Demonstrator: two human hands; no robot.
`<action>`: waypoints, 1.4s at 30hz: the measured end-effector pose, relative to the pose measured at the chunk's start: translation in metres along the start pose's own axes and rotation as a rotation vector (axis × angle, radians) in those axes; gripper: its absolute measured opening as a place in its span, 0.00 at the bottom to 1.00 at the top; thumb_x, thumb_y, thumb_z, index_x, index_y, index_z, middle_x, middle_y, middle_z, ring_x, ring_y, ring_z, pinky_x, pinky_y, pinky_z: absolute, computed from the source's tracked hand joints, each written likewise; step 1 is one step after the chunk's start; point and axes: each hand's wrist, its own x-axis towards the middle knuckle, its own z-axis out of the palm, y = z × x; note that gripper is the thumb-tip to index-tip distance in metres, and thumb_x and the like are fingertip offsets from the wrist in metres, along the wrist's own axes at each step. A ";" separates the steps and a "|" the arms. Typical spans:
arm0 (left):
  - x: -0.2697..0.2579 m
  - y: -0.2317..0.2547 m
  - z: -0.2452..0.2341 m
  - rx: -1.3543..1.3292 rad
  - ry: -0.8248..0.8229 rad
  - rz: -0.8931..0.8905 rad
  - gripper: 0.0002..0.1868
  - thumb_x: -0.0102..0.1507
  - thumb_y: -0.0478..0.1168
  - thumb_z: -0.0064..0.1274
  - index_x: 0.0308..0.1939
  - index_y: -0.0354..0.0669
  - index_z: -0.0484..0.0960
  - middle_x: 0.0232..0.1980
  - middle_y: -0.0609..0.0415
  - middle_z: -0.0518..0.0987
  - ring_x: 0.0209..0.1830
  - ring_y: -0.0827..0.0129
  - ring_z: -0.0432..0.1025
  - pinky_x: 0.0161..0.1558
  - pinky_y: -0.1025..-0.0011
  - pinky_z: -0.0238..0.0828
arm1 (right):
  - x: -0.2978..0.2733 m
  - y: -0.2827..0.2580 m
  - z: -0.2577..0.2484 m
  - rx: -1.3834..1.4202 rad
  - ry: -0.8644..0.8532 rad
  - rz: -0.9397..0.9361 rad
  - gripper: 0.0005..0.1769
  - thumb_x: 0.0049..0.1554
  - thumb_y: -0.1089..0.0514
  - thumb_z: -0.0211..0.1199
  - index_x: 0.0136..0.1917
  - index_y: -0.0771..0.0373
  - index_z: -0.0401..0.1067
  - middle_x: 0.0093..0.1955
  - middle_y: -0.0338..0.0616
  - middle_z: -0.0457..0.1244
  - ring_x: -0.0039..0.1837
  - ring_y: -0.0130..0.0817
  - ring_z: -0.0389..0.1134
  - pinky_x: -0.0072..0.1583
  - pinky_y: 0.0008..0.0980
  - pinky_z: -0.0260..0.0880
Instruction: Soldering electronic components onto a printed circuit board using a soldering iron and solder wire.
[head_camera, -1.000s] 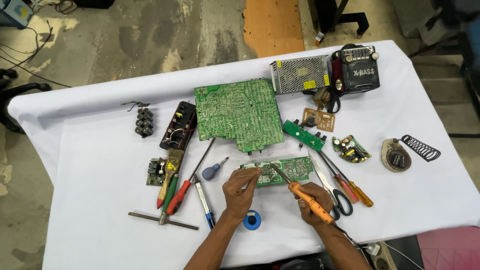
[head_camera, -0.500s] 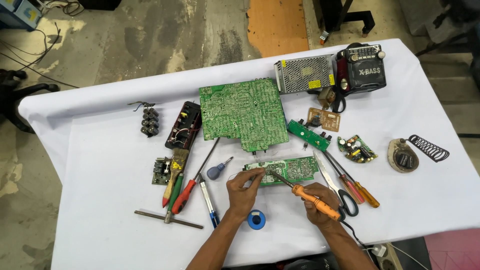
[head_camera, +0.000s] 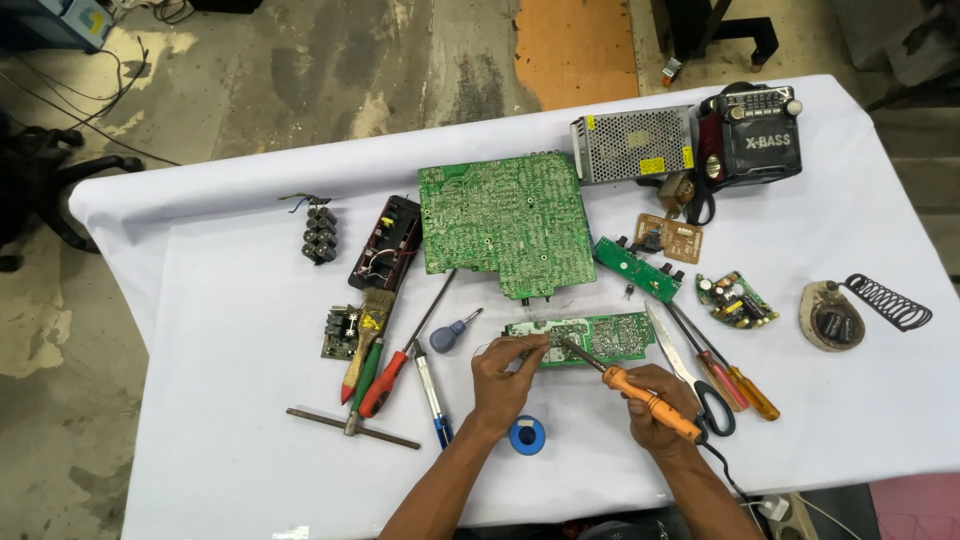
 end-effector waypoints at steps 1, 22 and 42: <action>0.001 0.002 -0.001 0.000 0.002 0.001 0.08 0.58 0.30 0.66 0.41 0.43 0.90 0.41 0.54 0.88 0.44 0.67 0.83 0.49 0.71 0.83 | 0.002 0.000 0.001 0.002 -0.001 -0.002 0.23 0.65 0.40 0.55 0.47 0.62 0.72 0.37 0.45 0.68 0.37 0.37 0.73 0.38 0.28 0.75; 0.011 0.020 -0.002 0.009 -0.004 0.030 0.06 0.57 0.27 0.67 0.33 0.43 0.89 0.37 0.56 0.90 0.37 0.66 0.84 0.49 0.68 0.77 | 0.013 -0.001 -0.008 0.090 -0.010 -0.023 0.20 0.62 0.47 0.61 0.40 0.68 0.76 0.30 0.46 0.68 0.26 0.33 0.66 0.31 0.29 0.69; 0.011 0.019 -0.001 0.071 -0.018 0.126 0.07 0.58 0.26 0.66 0.35 0.41 0.89 0.38 0.53 0.89 0.38 0.65 0.84 0.49 0.65 0.77 | 0.012 0.004 -0.008 0.145 -0.001 -0.020 0.20 0.61 0.49 0.61 0.39 0.69 0.74 0.28 0.44 0.66 0.27 0.32 0.66 0.32 0.29 0.69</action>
